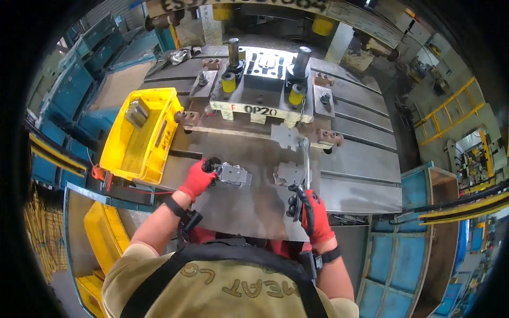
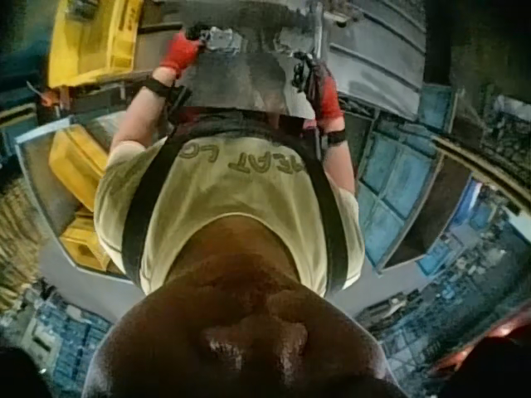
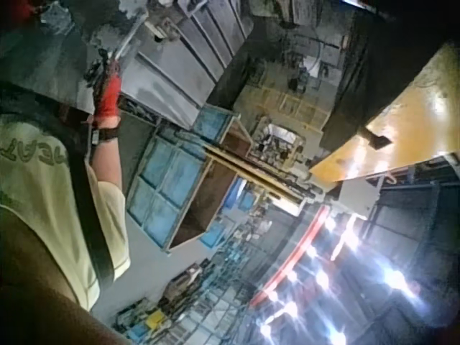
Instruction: Operating a hydraulic press and using manual tools to shape and finish metal parts in an industrial workshop.
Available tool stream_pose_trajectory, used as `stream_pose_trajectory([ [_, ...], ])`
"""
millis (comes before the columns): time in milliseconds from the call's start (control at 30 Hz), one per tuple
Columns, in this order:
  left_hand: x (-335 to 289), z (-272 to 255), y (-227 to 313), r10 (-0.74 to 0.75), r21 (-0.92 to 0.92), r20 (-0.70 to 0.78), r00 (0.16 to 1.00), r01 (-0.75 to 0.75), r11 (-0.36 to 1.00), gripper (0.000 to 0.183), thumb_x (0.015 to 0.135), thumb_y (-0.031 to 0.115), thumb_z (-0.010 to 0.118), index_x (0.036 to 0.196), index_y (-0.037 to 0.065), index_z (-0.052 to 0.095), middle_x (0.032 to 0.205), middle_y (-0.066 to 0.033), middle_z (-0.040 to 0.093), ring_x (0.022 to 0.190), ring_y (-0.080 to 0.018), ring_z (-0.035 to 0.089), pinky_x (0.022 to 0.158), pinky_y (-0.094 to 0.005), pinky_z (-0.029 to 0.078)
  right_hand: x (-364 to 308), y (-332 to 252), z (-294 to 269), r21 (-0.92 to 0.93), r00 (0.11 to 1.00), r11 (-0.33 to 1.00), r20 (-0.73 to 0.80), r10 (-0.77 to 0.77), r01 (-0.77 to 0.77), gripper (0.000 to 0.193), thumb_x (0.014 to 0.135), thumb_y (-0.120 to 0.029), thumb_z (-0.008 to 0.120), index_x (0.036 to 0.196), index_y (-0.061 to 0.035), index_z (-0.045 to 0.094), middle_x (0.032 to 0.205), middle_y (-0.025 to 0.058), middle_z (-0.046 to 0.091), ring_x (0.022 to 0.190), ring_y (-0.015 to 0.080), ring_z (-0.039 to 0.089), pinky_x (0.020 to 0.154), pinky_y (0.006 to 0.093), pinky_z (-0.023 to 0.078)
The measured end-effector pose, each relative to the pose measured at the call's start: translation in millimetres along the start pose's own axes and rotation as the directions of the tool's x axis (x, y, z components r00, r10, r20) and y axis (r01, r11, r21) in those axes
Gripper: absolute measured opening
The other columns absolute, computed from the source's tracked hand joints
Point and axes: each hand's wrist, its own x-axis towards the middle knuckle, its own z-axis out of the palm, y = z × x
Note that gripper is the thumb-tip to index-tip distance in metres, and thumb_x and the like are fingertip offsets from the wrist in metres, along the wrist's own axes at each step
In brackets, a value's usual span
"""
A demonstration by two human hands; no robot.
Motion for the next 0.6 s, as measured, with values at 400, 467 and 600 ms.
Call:
stream_pose_trajectory([
  [400,-3,22,8,0.21,0.592,0.02,0.977,-0.181,0.786,0.041,0.053,0.018,0.063,0.092,0.014,0.051,0.093,-0.013,0.044,0.083,-0.0291,0.046,0.07,-0.0336,0.039,76,-47,12,0.244,0.999,0.968,0.019,0.049,-0.052,0.019,0.077,-0.022,0.046,0.084,-0.005,0.049,0.064,0.0045,0.05,0.053,0.0135,0.05,0.047,0.0242,0.041],
  [467,-1,20,10,0.212,0.594,0.043,0.976,-0.196,0.78,0.043,0.053,0.019,0.064,0.093,0.016,0.05,0.094,-0.013,0.043,0.083,-0.0297,0.046,0.07,-0.0344,0.039,96,-53,14,0.223,0.997,0.973,0.051,0.051,-0.061,0.022,0.077,-0.025,0.046,0.085,-0.0051,0.049,0.062,0.0033,0.049,0.053,0.0125,0.049,0.047,0.024,0.04],
  [600,-11,8,1,0.32,0.416,-0.146,0.936,-0.235,0.879,0.044,0.057,0.013,0.062,0.098,0.008,0.047,0.094,-0.0127,0.044,0.083,-0.0263,0.047,0.07,-0.0313,0.04,145,-66,10,0.271,0.999,0.963,0.036,-0.009,-0.002,0.023,0.077,-0.028,0.045,0.083,-0.0058,0.05,0.06,0.0001,0.049,0.051,0.0101,0.047,0.047,0.0219,0.038],
])
